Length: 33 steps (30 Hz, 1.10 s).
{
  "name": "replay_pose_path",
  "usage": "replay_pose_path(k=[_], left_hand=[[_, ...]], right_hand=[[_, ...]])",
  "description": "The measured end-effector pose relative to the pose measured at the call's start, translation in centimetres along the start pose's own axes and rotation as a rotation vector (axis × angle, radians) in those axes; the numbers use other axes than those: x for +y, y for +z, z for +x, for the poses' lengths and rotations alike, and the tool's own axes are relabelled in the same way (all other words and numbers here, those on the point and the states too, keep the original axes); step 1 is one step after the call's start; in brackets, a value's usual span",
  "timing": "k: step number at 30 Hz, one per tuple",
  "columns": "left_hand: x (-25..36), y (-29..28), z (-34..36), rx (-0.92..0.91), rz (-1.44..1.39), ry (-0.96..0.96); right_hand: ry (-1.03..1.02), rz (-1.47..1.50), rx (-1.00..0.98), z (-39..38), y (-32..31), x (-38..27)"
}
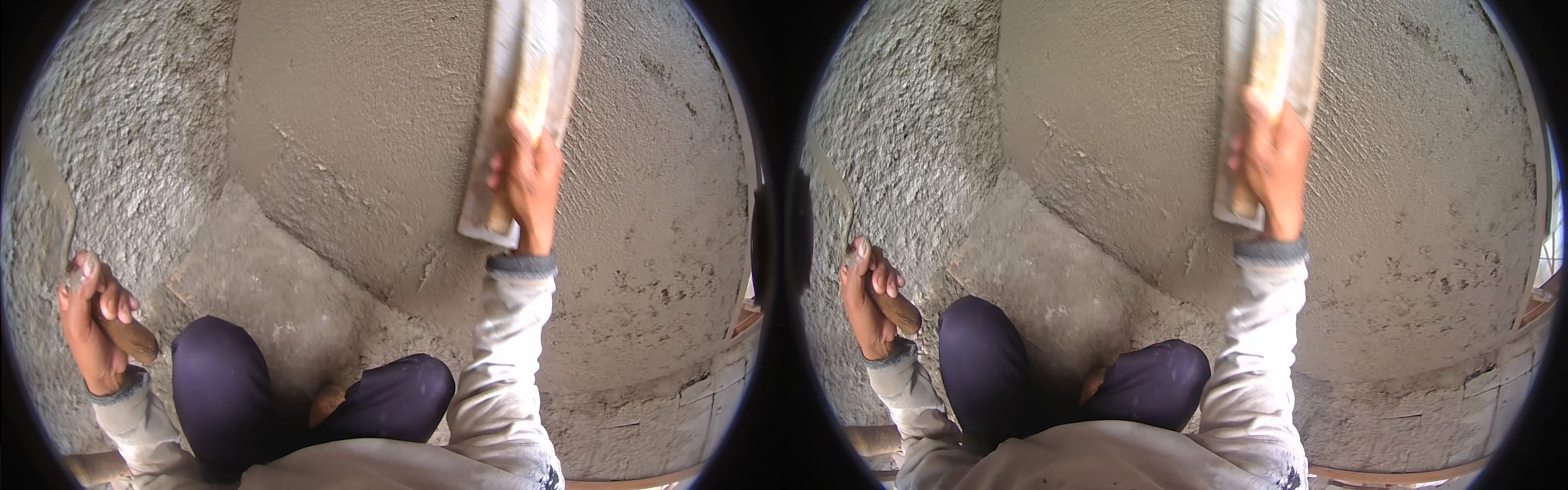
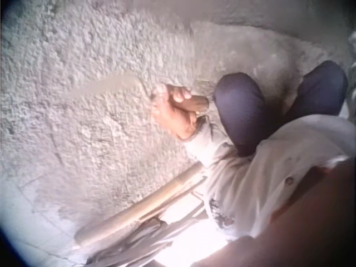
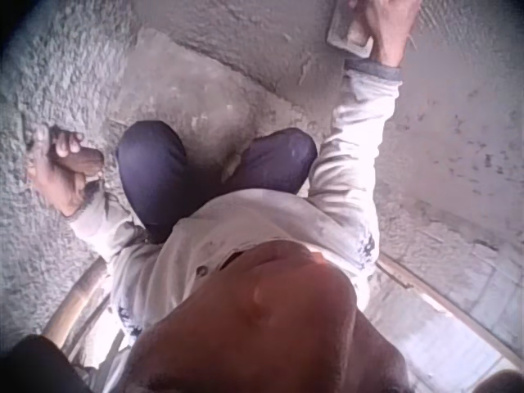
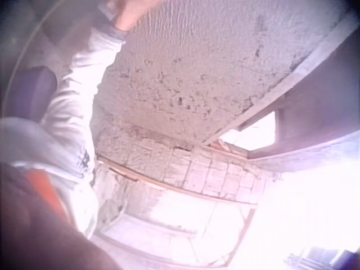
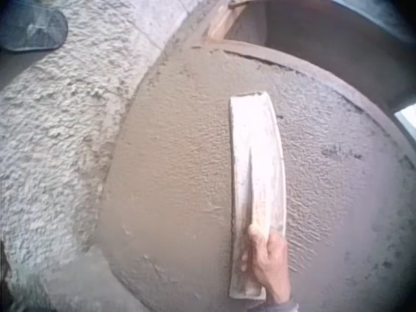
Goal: The person applies plaster to a wall using a trowel and a hawk, taking the mixture from a bucket. The person smooths the plaster onto the corner and flat surfaces of the wall.
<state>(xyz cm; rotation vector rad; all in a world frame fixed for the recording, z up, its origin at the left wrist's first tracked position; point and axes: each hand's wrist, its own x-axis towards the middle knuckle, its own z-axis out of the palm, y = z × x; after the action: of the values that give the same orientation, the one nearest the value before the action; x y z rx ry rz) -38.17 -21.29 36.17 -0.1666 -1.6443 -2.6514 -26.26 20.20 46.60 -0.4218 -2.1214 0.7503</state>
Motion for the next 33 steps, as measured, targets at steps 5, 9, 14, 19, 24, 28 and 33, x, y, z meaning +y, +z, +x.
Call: replay_pose_path(k=[5, 9, 14, 19, 24, 28, 33], left_hand=[[-1.2, 0.3, 0.2, -0.006, -0.012, -0.025], [-0.9, -1.0, 0.5, -0.021, 0.015, 0.0], [-1.1, -0.6, -0.3, -0.013, -0.035, -0.015], [-0.1, -2.3, 0.1, -0.017, 0.038, -0.003], [0.8, -3.1, 0.9, 0.003, 0.045, 0.026], [-0.1, -3.0, 2.0, 0.005, 0.048, -0.042], [-1.6, -0.7, 1.2, -0.049, -0.034, -0.116]], right_hand=[[-0.211, -0.197, -0.067, 3.5, 6.1, 1.3], [-0.216, -0.423, -0.231, 0.7, 12.7, 2.5], [-0.165, -0.549, -0.482, -5.6, 13.4, 7.8], [-0.023, -0.704, -0.645, -13.7, 6.1, 15.1], [-0.144, -0.717, -0.298, -13.4, -6.7, 12.2], [-0.029, -0.431, -0.129, -3.8, -2.6, 2.9], [-0.102, -0.208, -0.198, 3.5, 9.9, -1.2]])
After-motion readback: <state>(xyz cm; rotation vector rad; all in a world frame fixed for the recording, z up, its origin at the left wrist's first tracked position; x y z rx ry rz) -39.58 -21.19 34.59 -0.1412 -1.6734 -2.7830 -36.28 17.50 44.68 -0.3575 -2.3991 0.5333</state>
